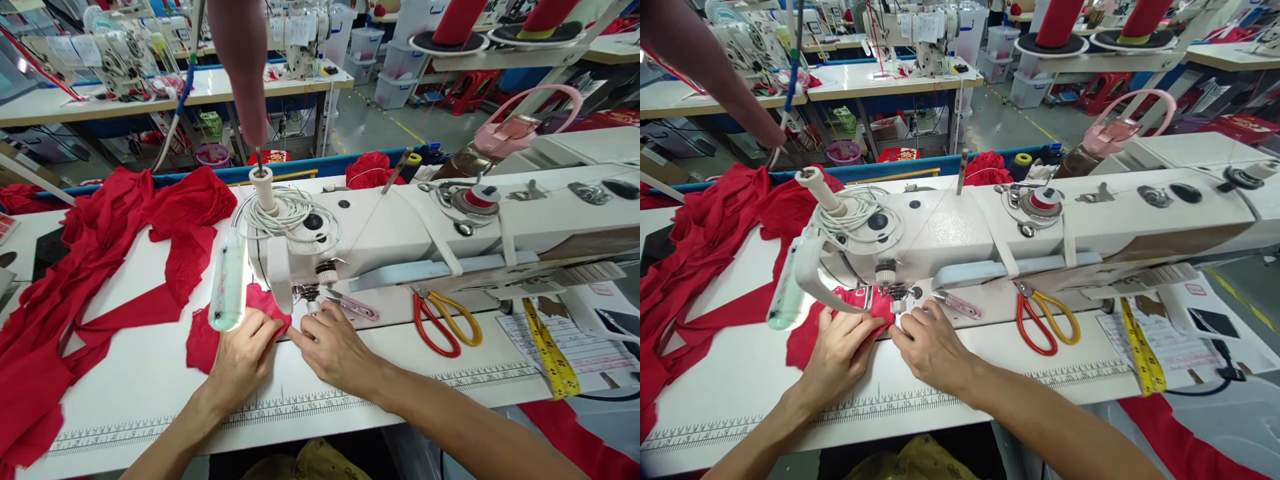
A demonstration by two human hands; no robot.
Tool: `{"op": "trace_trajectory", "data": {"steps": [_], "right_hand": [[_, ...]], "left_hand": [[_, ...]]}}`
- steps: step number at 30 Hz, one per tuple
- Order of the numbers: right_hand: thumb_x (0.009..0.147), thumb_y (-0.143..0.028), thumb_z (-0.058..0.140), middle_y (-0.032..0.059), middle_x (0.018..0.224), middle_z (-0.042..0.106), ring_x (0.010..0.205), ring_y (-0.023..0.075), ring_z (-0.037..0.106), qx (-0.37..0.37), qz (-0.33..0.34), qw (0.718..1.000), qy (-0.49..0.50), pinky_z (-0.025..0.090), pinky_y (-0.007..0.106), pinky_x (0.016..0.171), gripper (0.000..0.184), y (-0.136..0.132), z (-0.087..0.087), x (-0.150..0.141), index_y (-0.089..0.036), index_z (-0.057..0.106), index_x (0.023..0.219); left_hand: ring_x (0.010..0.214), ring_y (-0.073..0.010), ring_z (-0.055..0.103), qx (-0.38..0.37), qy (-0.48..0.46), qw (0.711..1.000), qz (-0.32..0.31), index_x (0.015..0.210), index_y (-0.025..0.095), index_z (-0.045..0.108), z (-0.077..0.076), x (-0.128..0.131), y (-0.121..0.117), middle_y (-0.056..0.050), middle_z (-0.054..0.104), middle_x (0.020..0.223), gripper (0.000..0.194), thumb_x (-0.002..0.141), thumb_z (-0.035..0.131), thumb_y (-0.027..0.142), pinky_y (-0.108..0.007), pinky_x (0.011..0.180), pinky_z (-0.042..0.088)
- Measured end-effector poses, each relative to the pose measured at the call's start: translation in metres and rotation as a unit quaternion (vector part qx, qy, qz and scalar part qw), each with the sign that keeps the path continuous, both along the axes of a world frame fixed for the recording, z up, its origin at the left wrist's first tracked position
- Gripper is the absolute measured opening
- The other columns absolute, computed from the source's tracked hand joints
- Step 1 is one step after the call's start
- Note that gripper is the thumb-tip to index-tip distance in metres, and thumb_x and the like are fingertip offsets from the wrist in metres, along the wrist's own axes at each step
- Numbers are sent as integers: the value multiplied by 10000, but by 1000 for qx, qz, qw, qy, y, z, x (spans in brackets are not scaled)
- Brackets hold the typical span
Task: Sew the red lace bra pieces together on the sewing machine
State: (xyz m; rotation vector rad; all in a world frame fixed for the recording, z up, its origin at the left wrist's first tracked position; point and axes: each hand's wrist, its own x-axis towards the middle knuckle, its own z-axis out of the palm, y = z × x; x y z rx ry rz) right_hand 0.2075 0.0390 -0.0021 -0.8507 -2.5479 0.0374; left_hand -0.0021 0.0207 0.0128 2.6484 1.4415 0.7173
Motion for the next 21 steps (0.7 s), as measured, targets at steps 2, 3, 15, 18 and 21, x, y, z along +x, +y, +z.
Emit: {"op": "trace_trajectory", "data": {"steps": [2, 3, 15, 18, 21], "right_hand": [[891, -80, 495, 24, 797, 547, 760, 185, 430, -3, 3, 1000, -3, 295, 386, 902, 216, 0, 1, 0, -155, 645, 1026], [891, -81, 496, 22, 795, 547, 757, 184, 431, -4, 4, 1000, -3, 294, 385, 900, 212, 0, 1, 0, -156, 643, 1024], [925, -125, 499, 11, 770, 575, 725, 162, 438, 14, -10, 998, 55, 303, 394, 938, 159, 3, 1, 3, -167, 652, 935], [930, -135, 504, 12, 769, 591, 733, 164, 459, 12, -17, 997, 73, 316, 391, 938, 171, 3, 0, 3, -169, 661, 987], [938, -132, 492, 17, 800, 613, 750, 168, 487, 1, -22, 997, 73, 326, 398, 934, 238, 3, 0, 3, -164, 646, 1116]], "left_hand": [[768, -175, 550, 2, 8, 1000, -8, 1078, 161, 603, 1, 1, -1, -32, 640, 826, 255, 940, 427, 39, -305, 682, 325], [766, -176, 545, 5, 9, 1000, -10, 1080, 155, 605, 2, 2, -1, -33, 638, 818, 254, 938, 431, 37, -301, 676, 323], [793, -180, 562, -6, -20, 1000, -7, 1011, 163, 582, 0, 2, -3, -28, 631, 825, 158, 955, 470, 68, -321, 738, 357], [803, -180, 580, -19, -46, 999, 14, 1004, 183, 557, -2, 0, -1, -17, 630, 822, 154, 981, 440, 86, -337, 781, 368], [787, -180, 591, -11, -52, 998, 23, 1003, 192, 552, -4, -2, -1, -16, 636, 819, 164, 991, 419, 97, -343, 790, 373]]}}
